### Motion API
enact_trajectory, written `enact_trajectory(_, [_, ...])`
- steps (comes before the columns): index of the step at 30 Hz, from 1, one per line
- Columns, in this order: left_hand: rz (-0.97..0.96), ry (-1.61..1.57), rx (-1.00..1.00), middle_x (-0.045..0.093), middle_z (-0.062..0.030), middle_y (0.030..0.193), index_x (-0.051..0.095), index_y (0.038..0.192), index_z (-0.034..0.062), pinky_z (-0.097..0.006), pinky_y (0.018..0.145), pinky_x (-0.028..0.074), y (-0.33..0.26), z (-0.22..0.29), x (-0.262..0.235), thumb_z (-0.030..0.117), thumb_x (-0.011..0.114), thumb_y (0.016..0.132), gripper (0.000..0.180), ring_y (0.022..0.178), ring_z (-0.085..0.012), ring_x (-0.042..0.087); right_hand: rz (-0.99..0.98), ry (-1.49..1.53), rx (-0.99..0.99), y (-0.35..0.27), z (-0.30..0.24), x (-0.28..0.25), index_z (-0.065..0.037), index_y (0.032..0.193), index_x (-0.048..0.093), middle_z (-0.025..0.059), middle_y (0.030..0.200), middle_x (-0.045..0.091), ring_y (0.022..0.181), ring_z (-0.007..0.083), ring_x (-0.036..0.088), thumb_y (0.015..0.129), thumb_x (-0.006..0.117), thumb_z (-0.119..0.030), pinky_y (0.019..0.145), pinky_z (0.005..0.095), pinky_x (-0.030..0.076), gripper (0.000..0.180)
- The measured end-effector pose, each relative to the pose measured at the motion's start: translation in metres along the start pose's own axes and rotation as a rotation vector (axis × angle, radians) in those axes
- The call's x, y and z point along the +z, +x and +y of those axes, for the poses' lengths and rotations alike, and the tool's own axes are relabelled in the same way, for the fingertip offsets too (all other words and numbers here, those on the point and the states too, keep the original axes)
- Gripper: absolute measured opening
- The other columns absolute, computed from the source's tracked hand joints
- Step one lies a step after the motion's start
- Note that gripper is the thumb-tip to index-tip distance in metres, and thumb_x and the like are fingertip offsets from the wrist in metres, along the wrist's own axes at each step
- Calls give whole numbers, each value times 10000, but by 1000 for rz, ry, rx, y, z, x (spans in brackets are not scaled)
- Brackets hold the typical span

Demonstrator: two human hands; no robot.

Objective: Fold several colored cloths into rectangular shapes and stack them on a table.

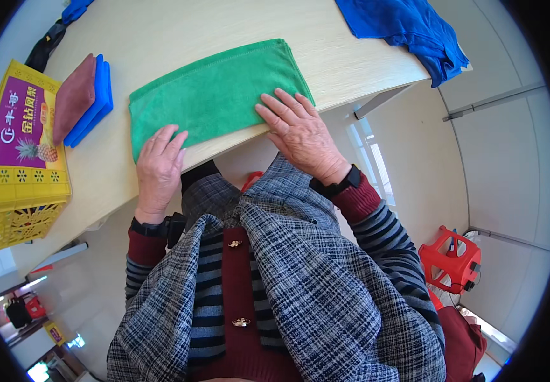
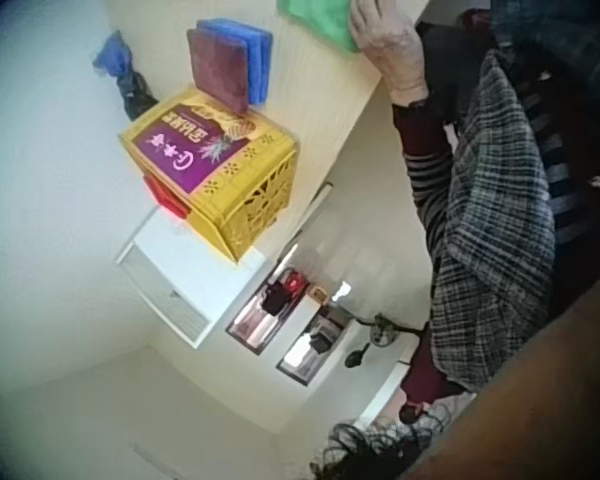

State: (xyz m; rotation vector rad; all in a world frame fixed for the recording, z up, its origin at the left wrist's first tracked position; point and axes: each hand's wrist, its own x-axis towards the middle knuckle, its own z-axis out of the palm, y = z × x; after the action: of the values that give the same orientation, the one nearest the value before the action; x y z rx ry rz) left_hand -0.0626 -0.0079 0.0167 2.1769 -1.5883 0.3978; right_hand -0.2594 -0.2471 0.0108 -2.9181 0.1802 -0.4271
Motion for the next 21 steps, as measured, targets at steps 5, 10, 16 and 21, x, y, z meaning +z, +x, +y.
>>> enact_trajectory(5, [27, 73, -18, 657, -110, 1163, 693, 1130, 57, -406, 923, 522, -11, -12, -5, 26, 730, 782, 351, 1080, -302, 635, 41, -58, 43, -14, 17, -1, -125, 1477, 464, 90, 1545, 430, 1461, 304, 349, 944, 622, -214, 1217, 493, 236, 563])
enact_trajectory(10, [49, 164, -2, 660, -114, 1125, 691, 1108, 40, -401, 901, 529, -18, -16, -11, -14, 701, 785, 327, 1043, -307, 638, 58, -61, 82, -16, 19, -3, -119, 1468, 473, 93, 1541, 436, 1458, 305, 351, 946, 619, -208, 1215, 490, 240, 549])
enact_trajectory(16, [51, 185, 16, 651, -122, 1095, 675, 1078, 25, -404, 912, 522, -22, -18, -15, 16, 683, 812, 267, 1013, -302, 634, 104, -69, 136, -2, 5, -15, -78, 1329, 599, 121, 1415, 563, 1364, 305, 470, 938, 624, -192, 1177, 493, 294, 408])
enact_trajectory(21, [7, 65, 3, 664, -126, 1079, 675, 1063, 12, -425, 927, 514, -14, -8, -26, 5, 676, 810, 253, 1009, -321, 638, 139, 36, 183, 21, 1, -16, -39, 1224, 648, 155, 1314, 621, 1289, 304, 531, 931, 633, -190, 1137, 503, 335, 329])
